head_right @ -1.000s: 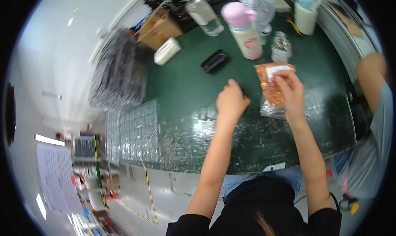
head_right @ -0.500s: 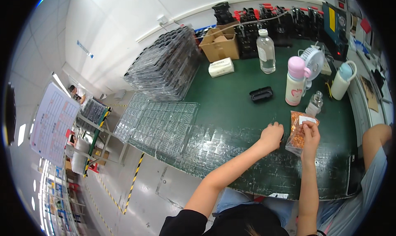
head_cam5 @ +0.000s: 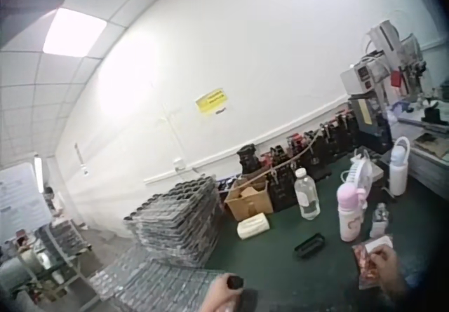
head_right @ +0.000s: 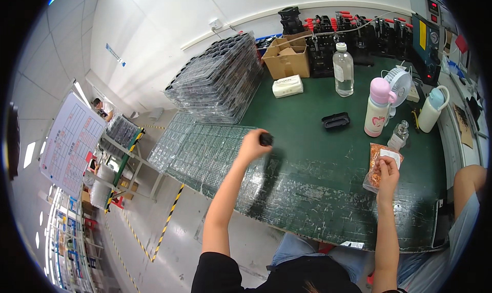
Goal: Assembling small electronic components at a factory workbench.
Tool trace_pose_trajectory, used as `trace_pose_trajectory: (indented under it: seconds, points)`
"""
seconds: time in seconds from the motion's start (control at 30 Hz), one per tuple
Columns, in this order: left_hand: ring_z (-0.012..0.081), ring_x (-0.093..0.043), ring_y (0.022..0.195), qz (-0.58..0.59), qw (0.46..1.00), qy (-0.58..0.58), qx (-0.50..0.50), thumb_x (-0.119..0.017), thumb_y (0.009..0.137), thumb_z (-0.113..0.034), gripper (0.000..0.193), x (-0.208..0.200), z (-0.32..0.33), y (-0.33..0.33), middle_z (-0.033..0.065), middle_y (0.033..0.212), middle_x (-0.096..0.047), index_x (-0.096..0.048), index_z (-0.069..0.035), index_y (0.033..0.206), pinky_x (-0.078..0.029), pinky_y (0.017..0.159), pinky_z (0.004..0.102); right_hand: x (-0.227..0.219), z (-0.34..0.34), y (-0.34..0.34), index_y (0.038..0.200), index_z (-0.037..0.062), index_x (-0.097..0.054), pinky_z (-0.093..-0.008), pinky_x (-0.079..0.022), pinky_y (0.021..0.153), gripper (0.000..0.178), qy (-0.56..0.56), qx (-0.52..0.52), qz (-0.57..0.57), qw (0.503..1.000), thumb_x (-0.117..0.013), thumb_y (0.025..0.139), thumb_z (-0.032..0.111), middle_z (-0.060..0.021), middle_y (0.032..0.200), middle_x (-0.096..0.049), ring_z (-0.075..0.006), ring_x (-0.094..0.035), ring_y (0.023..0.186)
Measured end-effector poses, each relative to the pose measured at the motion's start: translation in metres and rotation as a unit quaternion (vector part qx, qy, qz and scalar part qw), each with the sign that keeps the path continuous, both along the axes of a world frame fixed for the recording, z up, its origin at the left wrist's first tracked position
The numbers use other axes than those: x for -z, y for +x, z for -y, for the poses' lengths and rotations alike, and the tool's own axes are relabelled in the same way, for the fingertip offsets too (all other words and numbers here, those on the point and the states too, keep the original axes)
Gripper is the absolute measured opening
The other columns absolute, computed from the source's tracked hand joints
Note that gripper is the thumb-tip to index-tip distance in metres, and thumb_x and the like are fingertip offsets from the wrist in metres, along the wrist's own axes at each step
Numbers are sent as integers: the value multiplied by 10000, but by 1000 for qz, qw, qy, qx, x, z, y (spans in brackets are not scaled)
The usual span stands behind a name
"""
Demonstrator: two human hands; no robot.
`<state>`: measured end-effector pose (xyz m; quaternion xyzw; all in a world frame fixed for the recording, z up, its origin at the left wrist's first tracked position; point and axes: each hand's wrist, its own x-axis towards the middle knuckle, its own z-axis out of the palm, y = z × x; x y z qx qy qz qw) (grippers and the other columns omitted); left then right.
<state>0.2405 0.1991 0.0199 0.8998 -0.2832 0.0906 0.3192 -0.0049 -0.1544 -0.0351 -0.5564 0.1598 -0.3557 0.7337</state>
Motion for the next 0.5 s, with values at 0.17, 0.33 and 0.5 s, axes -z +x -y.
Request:
trace_pose_trajectory:
  seconds: [0.17, 0.33, 0.5]
  points:
    - [336, -596, 856, 63, 994, -1, -87, -745, 497, -96, 498, 11, -66, 71, 170, 904, -606, -624, -76, 980, -488, 789, 394, -10, -17, 1, 914, 26, -564, -186, -426, 607, 66, -27, -4, -27, 999, -506, 910, 58, -10, 775, -572, -57, -517, 669]
    - [329, -581, 925, 61, 992, 96, -55, -747, 500, -30, 508, 5, -65, 98, 119, 965, -593, -617, -99, 986, -485, 810, 391, -3, -17, 0, 917, 21, -566, -182, -420, 604, 60, -42, -15, -29, 999, -516, 904, 51, -16, 771, -579, -56, -521, 673]
    - [316, -571, 952, 34, 975, 216, -44, -761, 481, 9, 520, -4, -80, 106, 104, 990, -588, -618, -107, 968, -477, 849, 386, 1, -20, 4, 921, 21, -565, -182, -421, 609, 59, -21, -14, -37, 999, -518, 903, 51, -16, 774, -580, -56, -521, 675]
